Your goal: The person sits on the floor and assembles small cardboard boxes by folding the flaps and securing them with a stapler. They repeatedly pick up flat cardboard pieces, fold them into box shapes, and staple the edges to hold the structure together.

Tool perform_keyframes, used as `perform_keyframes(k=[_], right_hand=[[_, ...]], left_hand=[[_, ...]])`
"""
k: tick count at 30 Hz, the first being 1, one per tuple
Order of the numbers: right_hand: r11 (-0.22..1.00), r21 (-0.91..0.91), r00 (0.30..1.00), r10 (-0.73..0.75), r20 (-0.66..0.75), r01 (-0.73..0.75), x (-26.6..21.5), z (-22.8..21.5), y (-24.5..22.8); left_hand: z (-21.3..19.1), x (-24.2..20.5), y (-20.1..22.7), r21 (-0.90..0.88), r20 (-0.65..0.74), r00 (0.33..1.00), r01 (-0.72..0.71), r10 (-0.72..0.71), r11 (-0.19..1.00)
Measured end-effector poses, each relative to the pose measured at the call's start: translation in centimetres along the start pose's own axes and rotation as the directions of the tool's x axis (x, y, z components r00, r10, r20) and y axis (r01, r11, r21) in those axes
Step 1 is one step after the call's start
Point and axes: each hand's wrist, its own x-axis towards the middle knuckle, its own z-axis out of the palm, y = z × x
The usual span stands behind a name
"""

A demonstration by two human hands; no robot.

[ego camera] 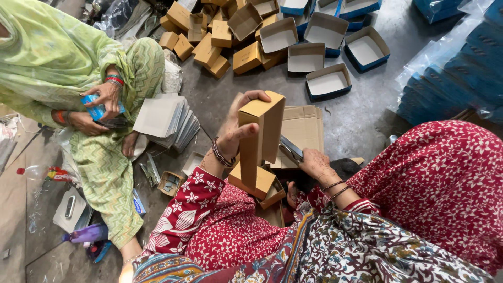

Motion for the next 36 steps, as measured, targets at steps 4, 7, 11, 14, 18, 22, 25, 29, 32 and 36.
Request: perform_keyframes(k=[4,7,11,14,18,22,25,29,32,36], right_hand=[[0.984,0.172,0.998,0.051,0.028,-0.055,-0.4,-0.7,0.0],[0.895,0.445,0.999,0.042,-0.015,-0.031,-1.6,-2.3,-0.6],[0.438,0.899,0.999,-0.027,0.02,-0.006,-4.6,-6.7,-2.8],[-0.047,0.994,0.971,-0.222,0.087,-0.1,-8.3,-11.5,-4.4],[-0.269,0.963,0.934,-0.342,-0.102,0.006,-12.6,-16.4,-5.2],[-0.598,0.801,0.877,-0.386,-0.286,-0.002,-14.5,-18.6,-4.5],[-0.665,0.746,0.913,-0.315,-0.257,-0.02,-14.7,-18.9,-3.9],[-0.566,0.824,0.937,-0.266,-0.228,0.04,-15.7,-19.2,-3.2],[-0.551,0.834,0.884,-0.4,-0.243,-0.019,-17.1,-18.8,-3.5],[-0.397,0.89,0.785,-0.615,-0.077,-0.224,-18.7,-17.8,-4.4]], left_hand=[[0.3,0.4,0.4,-0.316,-0.024,0.999,0.031,-0.04,0.948],[0.3,0.3,0.7,-0.37,-0.028,0.999,0.015,-0.028,0.929],[0.3,-0.2,1.0,-0.376,0.021,1.0,0.004,0.004,0.926],[0.3,-0.2,1.1,-0.3,0.045,0.999,-0.005,0.019,0.954],[0.5,-0.2,1.4,-0.114,0.031,0.999,-0.041,0.045,0.993],[0.6,0.2,2.2,0.091,0.002,0.998,-0.065,0.065,0.994],[0.9,0.3,2.3,0.032,0.013,1.0,-0.029,0.028,0.999],[0.6,0.7,2.0,0.084,0.026,0.999,-0.029,0.027,0.996],[0.2,0.8,1.5,0.117,0.053,0.998,-0.04,0.034,0.992],[-0.4,0.9,1.1,0.322,0.084,0.991,-0.128,0.106,0.938]])
